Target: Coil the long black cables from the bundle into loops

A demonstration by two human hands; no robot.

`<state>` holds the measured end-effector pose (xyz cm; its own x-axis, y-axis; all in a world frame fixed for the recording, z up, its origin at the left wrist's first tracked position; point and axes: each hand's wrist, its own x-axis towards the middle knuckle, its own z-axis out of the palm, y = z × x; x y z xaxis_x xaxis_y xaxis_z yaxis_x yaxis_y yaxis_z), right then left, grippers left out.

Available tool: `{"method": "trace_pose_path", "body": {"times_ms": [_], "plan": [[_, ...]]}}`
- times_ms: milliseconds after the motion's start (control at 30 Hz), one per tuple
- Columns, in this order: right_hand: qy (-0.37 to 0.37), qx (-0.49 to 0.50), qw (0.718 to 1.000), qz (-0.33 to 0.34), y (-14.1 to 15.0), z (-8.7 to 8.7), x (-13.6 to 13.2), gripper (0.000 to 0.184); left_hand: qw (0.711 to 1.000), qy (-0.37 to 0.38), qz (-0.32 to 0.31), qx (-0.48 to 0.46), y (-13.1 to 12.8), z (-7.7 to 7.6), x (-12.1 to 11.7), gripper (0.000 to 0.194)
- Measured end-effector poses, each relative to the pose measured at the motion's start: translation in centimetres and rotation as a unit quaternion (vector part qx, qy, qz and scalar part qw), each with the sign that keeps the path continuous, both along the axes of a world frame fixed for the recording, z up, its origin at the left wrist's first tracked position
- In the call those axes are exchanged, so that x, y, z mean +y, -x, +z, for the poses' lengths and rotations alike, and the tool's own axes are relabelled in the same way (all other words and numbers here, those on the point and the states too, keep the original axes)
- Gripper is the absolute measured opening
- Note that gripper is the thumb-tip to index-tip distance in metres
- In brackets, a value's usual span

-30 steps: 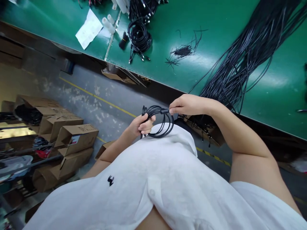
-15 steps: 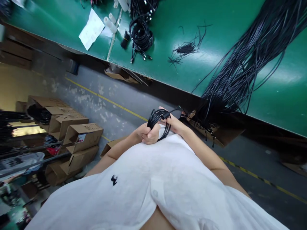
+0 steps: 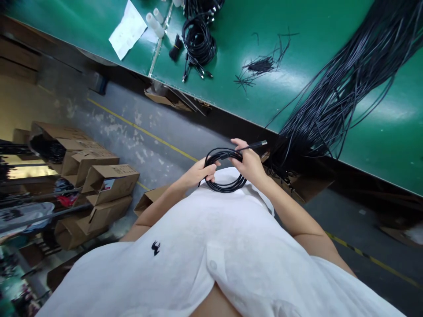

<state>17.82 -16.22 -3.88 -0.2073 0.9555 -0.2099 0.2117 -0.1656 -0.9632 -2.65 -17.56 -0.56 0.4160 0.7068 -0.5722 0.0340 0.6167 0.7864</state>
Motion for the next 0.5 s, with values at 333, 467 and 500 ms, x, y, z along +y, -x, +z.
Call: {"method": "trace_pose_path", "body": {"times_ms": [333,467,500], "plan": [[-0.057,-0.015,0.992,0.115,-0.9,1.2,0.5,0.024,0.994,-0.058,-0.082,0.05,1.2,2.1,1.3,0.033],[0.122,0.125,0.979,-0.108,0.1,0.8,-1.9,0.024,0.991,-0.08,0.105,0.04,-1.1,1.2,-0.8,0.039],[0.161,0.161,0.964,-0.136,0.4,0.6,-2.5,0.025,0.981,-0.084,0.17,0.041,-1.7,0.6,-1.4,0.041]]}}
